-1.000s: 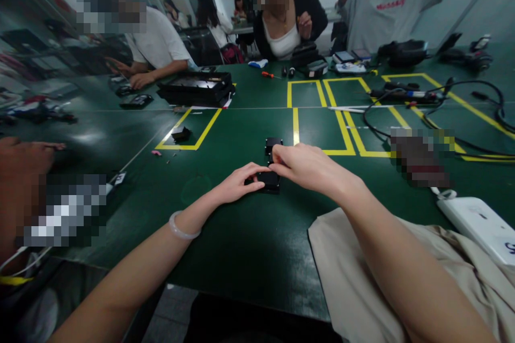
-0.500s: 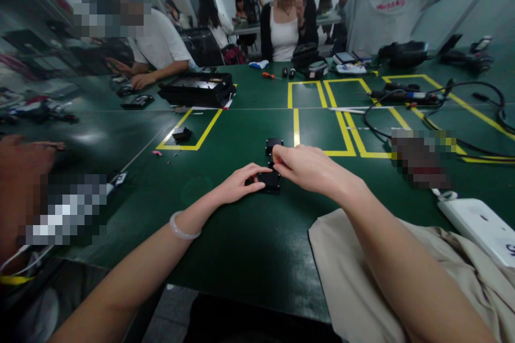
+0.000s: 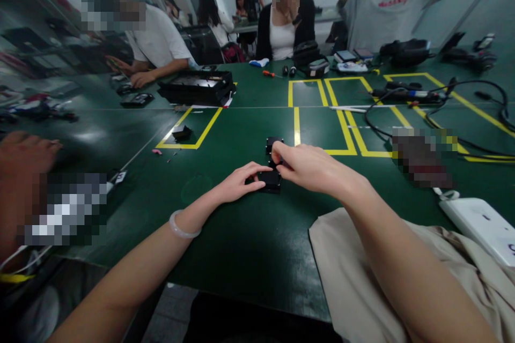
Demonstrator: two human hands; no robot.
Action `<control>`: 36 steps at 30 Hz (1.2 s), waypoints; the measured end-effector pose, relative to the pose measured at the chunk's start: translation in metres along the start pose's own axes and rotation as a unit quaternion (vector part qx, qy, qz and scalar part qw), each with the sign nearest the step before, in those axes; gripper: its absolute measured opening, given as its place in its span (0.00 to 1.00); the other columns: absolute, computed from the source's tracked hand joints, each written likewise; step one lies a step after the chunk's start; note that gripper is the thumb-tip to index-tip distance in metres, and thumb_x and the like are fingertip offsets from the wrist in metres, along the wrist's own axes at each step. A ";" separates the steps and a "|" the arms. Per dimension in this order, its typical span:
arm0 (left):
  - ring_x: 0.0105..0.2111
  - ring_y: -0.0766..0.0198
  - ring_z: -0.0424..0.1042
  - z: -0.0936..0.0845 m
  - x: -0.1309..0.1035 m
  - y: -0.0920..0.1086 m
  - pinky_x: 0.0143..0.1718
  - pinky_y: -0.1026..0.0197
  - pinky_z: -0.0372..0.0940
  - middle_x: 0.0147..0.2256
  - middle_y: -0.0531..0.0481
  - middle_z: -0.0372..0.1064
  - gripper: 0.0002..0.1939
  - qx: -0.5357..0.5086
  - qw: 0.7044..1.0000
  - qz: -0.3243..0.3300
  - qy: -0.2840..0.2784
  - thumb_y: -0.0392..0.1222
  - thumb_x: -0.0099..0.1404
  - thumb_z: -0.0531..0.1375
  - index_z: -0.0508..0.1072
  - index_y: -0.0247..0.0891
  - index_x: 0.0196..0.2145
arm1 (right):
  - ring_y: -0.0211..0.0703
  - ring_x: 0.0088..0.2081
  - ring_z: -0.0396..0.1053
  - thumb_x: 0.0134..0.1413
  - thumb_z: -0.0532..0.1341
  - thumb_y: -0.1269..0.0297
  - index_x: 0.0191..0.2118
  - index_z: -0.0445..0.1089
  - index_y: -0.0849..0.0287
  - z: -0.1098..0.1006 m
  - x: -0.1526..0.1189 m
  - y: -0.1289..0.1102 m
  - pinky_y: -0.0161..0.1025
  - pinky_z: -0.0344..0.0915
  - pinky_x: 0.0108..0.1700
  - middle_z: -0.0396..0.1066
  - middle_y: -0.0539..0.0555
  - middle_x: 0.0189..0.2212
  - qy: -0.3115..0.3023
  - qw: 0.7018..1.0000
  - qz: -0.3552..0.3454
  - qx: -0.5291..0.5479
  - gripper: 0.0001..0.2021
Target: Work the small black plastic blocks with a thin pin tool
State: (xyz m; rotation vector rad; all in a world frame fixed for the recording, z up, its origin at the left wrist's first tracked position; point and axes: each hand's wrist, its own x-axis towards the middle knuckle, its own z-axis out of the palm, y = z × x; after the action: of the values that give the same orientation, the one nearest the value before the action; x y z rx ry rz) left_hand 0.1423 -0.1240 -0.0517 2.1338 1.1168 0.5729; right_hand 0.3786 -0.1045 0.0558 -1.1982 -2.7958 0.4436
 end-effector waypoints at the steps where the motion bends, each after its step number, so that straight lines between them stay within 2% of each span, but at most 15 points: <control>1: 0.38 0.62 0.68 0.000 0.000 0.000 0.42 0.59 0.62 0.45 0.48 0.63 0.21 0.001 1.000 0.001 0.002 0.51 0.69 0.55 0.65 0.46 0.58 | 0.39 0.25 0.61 0.59 0.53 0.59 0.42 0.62 0.54 0.000 0.000 0.000 0.35 0.48 0.26 0.69 0.50 0.27 -0.001 1.000 0.001 0.006 0.08; 6: 0.38 0.63 0.68 0.000 0.000 0.000 0.41 0.60 0.62 0.45 0.48 0.62 0.21 -0.004 1.000 0.001 0.003 0.50 0.69 0.55 0.65 0.46 0.58 | 0.39 0.26 0.61 0.61 0.52 0.57 0.35 0.63 0.54 0.000 0.001 0.000 0.36 0.47 0.26 0.68 0.50 0.26 0.006 1.000 0.012 -0.011 0.08; 9: 0.38 0.64 0.68 0.000 0.000 -0.001 0.41 0.61 0.62 0.45 0.49 0.62 0.20 -0.005 1.000 0.007 0.004 0.50 0.70 0.55 0.65 0.46 0.58 | 0.38 0.25 0.60 0.60 0.52 0.60 0.39 0.62 0.54 0.002 0.001 0.003 0.35 0.47 0.26 0.67 0.49 0.25 0.006 1.000 0.009 -0.014 0.05; 12: 0.38 0.64 0.68 0.001 0.000 -0.002 0.41 0.61 0.61 0.44 0.49 0.62 0.20 -0.006 1.000 0.009 0.005 0.50 0.70 0.55 0.65 0.46 0.58 | 0.38 0.25 0.61 0.58 0.54 0.60 0.42 0.61 0.54 0.002 0.002 0.005 0.35 0.47 0.26 0.68 0.49 0.27 0.003 1.000 0.003 0.001 0.07; 17: 0.38 0.63 0.68 0.001 0.000 -0.001 0.41 0.60 0.62 0.45 0.48 0.62 0.21 -0.007 1.000 0.006 0.003 0.50 0.70 0.55 0.65 0.46 0.58 | 0.38 0.25 0.61 0.60 0.52 0.57 0.34 0.62 0.55 0.001 0.003 0.004 0.36 0.47 0.27 0.68 0.50 0.26 0.005 1.000 0.019 -0.006 0.08; 20: 0.38 0.63 0.68 0.000 0.000 0.000 0.41 0.60 0.62 0.45 0.48 0.63 0.21 -0.006 1.000 0.008 0.003 0.50 0.69 0.55 0.65 0.46 0.58 | 0.39 0.25 0.61 0.60 0.52 0.59 0.38 0.62 0.54 0.003 0.003 0.006 0.36 0.47 0.27 0.68 0.50 0.26 0.006 1.000 0.015 -0.013 0.06; 23: 0.38 0.63 0.68 0.001 0.000 -0.001 0.42 0.60 0.62 0.45 0.48 0.63 0.21 -0.002 1.000 0.008 0.006 0.50 0.69 0.55 0.65 0.46 0.58 | 0.39 0.26 0.62 0.58 0.54 0.61 0.43 0.61 0.54 0.004 0.002 0.008 0.35 0.48 0.27 0.69 0.49 0.27 0.000 1.000 -0.003 0.008 0.08; 30: 0.38 0.63 0.68 0.001 0.000 -0.002 0.42 0.60 0.62 0.45 0.48 0.63 0.21 0.001 1.000 0.004 0.002 0.51 0.70 0.55 0.64 0.46 0.58 | 0.38 0.25 0.60 0.60 0.52 0.57 0.35 0.63 0.54 0.000 0.002 0.002 0.36 0.47 0.27 0.68 0.49 0.25 -0.001 1.000 0.017 -0.005 0.08; 33: 0.38 0.63 0.68 0.001 0.000 -0.002 0.41 0.60 0.62 0.45 0.48 0.62 0.21 -0.002 1.000 0.005 0.001 0.50 0.70 0.55 0.64 0.46 0.58 | 0.38 0.24 0.60 0.59 0.53 0.60 0.39 0.62 0.54 0.001 0.001 0.004 0.36 0.47 0.27 0.67 0.49 0.25 -0.001 1.000 0.008 0.001 0.06; 36: 0.38 0.63 0.68 0.001 0.000 -0.002 0.42 0.60 0.62 0.45 0.48 0.62 0.21 -0.006 1.000 0.007 0.003 0.50 0.70 0.55 0.65 0.46 0.58 | 0.38 0.24 0.61 0.58 0.54 0.61 0.42 0.61 0.54 0.002 0.001 0.006 0.35 0.48 0.27 0.68 0.48 0.25 -0.006 1.000 -0.009 0.025 0.08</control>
State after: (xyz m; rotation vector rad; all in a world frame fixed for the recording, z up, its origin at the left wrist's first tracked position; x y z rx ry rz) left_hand 0.1420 -0.1232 -0.0537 2.1324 1.1003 0.5905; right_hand 0.3820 -0.1003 0.0522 -1.1645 -2.7858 0.5184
